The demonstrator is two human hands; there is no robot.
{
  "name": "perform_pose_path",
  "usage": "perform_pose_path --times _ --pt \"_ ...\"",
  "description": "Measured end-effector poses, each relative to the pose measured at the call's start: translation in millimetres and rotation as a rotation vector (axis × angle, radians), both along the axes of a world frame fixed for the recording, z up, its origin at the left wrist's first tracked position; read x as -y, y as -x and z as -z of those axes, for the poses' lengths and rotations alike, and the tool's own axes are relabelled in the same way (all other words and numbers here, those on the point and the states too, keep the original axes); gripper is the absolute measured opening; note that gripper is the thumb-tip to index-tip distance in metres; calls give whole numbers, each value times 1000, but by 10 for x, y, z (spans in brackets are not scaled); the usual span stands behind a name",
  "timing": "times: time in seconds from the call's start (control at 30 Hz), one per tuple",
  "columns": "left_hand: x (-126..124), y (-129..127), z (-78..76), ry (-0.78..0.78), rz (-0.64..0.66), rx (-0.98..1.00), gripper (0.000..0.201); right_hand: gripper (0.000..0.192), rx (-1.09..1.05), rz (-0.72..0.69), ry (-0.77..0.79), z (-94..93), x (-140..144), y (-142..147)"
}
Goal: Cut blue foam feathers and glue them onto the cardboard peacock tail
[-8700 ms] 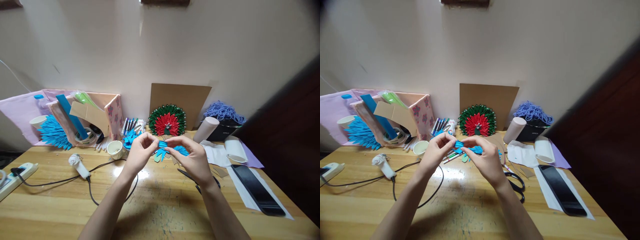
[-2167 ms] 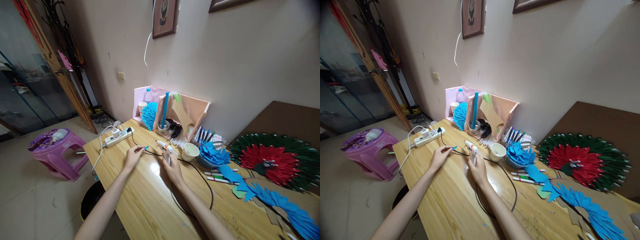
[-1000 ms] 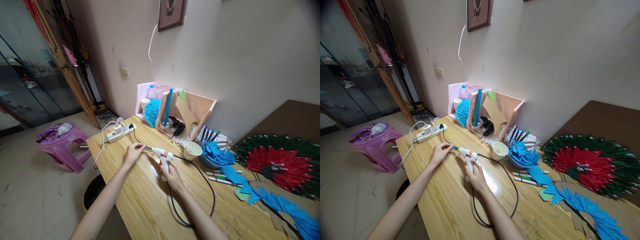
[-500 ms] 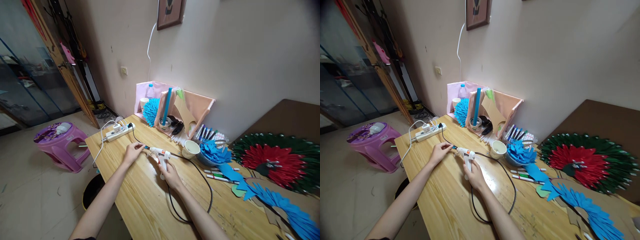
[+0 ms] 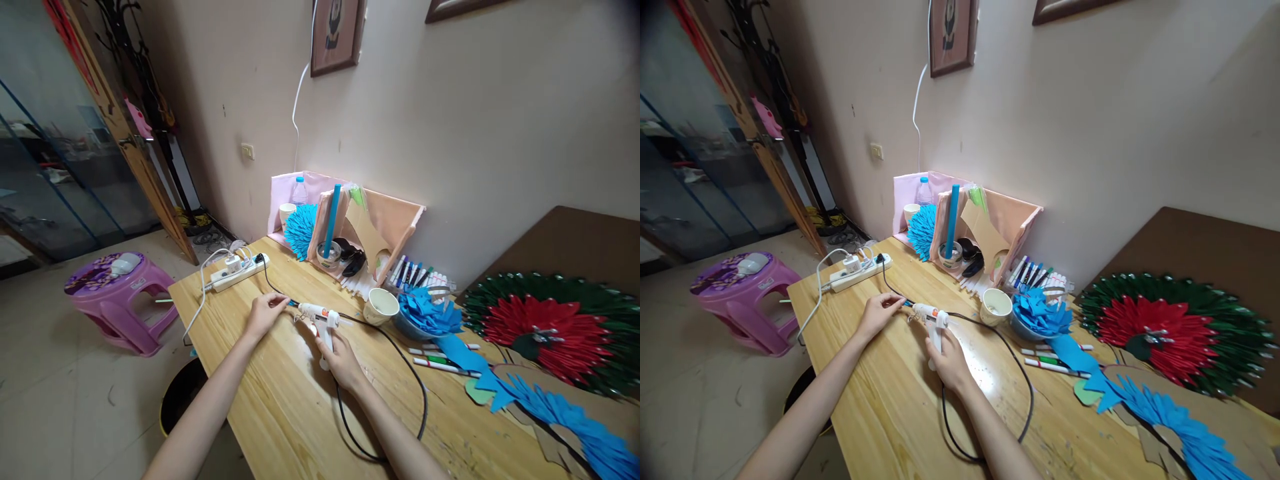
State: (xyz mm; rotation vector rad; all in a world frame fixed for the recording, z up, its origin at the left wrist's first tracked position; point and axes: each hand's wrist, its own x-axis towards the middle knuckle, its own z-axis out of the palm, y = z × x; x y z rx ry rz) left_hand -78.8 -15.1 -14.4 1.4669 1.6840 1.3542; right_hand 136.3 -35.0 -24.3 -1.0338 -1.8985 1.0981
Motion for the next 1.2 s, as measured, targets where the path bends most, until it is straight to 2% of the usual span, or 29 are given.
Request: perform_pose_path --times 0.23,0.53,1.2 --pt "18 -40 -55 3 -4 11 24 37 -1 -5 -30 -32 10 -4" --pt "-5 -17 -5 11 -7 25 25 36 23 -5 -35 -42 1 -6" --pt "4 -14 -44 7 -39 23 25 38 33 11 -24 -44 -1 -7"
